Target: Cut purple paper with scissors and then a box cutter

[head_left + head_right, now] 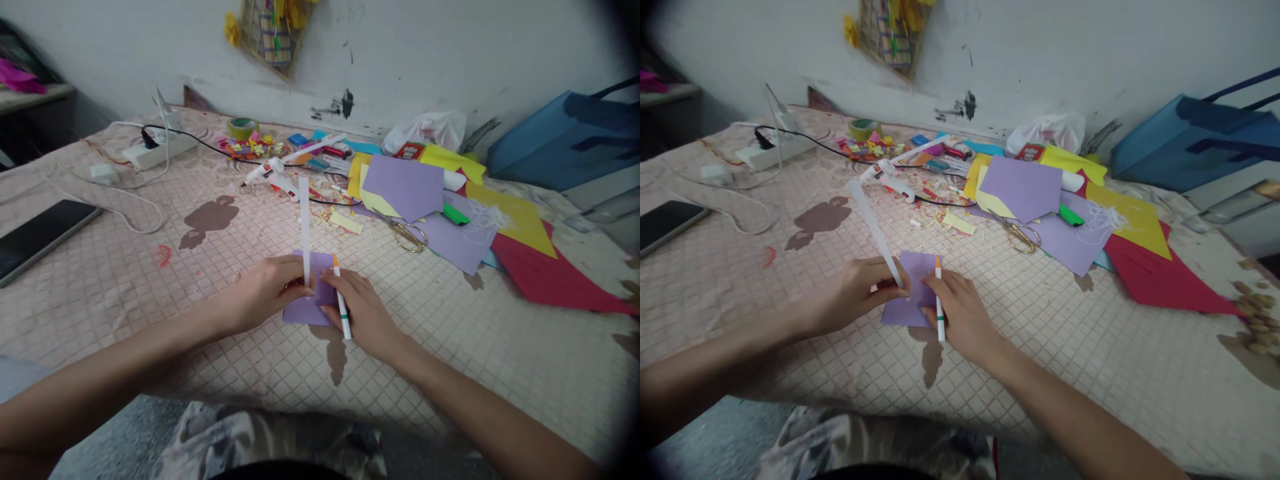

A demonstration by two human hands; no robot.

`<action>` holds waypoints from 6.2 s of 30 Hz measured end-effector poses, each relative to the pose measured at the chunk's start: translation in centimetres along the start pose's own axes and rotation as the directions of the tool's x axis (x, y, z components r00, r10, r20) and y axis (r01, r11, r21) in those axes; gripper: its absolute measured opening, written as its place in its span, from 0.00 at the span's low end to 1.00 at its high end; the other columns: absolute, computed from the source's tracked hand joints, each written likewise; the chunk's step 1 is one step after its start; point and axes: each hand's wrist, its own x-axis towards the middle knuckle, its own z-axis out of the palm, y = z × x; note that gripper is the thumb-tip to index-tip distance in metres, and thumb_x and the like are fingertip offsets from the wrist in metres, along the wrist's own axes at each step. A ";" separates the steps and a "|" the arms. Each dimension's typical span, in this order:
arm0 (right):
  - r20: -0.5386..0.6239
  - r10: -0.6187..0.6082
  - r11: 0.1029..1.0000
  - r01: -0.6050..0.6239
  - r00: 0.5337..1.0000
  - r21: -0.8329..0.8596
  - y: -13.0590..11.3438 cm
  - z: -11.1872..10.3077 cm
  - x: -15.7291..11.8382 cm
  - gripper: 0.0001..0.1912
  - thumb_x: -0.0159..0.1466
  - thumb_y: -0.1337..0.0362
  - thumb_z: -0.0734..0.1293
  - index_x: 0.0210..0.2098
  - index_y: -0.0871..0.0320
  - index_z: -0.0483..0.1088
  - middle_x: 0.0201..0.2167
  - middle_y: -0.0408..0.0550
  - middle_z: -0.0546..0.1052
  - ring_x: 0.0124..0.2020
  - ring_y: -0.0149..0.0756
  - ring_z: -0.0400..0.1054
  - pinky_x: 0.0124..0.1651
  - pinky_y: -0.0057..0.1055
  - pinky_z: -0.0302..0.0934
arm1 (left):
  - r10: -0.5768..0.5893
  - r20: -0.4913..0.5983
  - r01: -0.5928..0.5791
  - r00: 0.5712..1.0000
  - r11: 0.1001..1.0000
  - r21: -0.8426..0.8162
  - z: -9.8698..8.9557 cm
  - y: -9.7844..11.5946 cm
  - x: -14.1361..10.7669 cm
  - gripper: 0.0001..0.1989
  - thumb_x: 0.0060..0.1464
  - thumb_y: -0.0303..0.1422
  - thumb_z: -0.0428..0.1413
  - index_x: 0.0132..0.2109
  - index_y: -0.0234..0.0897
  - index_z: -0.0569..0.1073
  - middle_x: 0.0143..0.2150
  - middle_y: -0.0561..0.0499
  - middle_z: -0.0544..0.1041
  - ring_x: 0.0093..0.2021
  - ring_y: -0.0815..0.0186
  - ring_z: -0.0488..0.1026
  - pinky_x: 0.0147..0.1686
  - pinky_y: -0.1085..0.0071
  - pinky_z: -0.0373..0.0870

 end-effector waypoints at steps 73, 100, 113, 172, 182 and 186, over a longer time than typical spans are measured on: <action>0.035 0.333 0.744 -0.286 0.942 0.604 -0.4 -0.8 2.2 0.05 0.62 0.64 0.63 0.30 0.58 0.65 0.21 0.39 0.68 0.21 0.27 0.61 0.23 0.24 0.55 | 0.064 0.039 -0.063 0.997 0.998 -0.012 1.1 0.1 -0.2 0.06 0.60 0.27 0.51 0.36 0.34 0.71 0.34 0.51 0.74 0.34 0.68 0.70 0.36 0.73 0.66; 0.128 0.018 0.994 -0.032 0.992 0.108 -1.0 -0.7 0.3 0.25 0.56 0.62 0.72 0.51 0.55 0.63 0.58 0.51 0.68 0.60 0.44 0.60 0.60 0.47 0.55 | 0.094 0.007 -0.094 0.996 0.996 0.002 1.1 -0.4 -0.2 0.04 0.59 0.25 0.52 0.36 0.35 0.71 0.35 0.53 0.74 0.32 0.72 0.69 0.35 0.75 0.65; 0.116 -0.010 0.995 -0.002 0.993 0.102 -0.8 -0.6 0.2 0.26 0.57 0.62 0.71 0.53 0.56 0.63 0.58 0.53 0.68 0.60 0.45 0.59 0.60 0.48 0.55 | 0.089 0.005 -0.089 0.996 0.996 0.011 1.1 -0.1 -0.1 0.05 0.60 0.27 0.51 0.38 0.34 0.72 0.35 0.52 0.75 0.36 0.68 0.71 0.37 0.72 0.67; 0.114 0.364 0.754 -0.364 0.924 0.546 -0.4 -0.3 2.8 0.05 0.60 0.63 0.63 0.30 0.57 0.65 0.22 0.42 0.71 0.23 0.31 0.64 0.26 0.27 0.57 | 0.083 0.130 -0.075 0.988 0.995 -0.062 1.0 -0.4 0.1 0.07 0.61 0.26 0.49 0.39 0.31 0.72 0.39 0.48 0.71 0.39 0.66 0.69 0.41 0.69 0.66; 0.125 0.352 0.751 -0.360 0.928 0.554 -0.5 -0.3 2.9 0.06 0.60 0.62 0.62 0.29 0.58 0.66 0.23 0.43 0.72 0.23 0.29 0.62 0.25 0.27 0.55 | 0.090 0.106 -0.088 0.990 0.996 -0.024 0.8 -0.1 -0.1 0.07 0.61 0.27 0.49 0.38 0.32 0.72 0.37 0.48 0.72 0.36 0.67 0.70 0.37 0.71 0.67; 0.132 0.352 0.747 -0.363 0.927 0.557 -0.3 -0.2 2.8 0.06 0.60 0.62 0.62 0.29 0.58 0.65 0.22 0.42 0.71 0.22 0.29 0.62 0.26 0.27 0.55 | 0.094 0.103 -0.092 0.990 0.996 -0.024 0.8 -0.1 0.0 0.07 0.61 0.27 0.50 0.38 0.32 0.72 0.37 0.48 0.72 0.36 0.67 0.69 0.37 0.71 0.66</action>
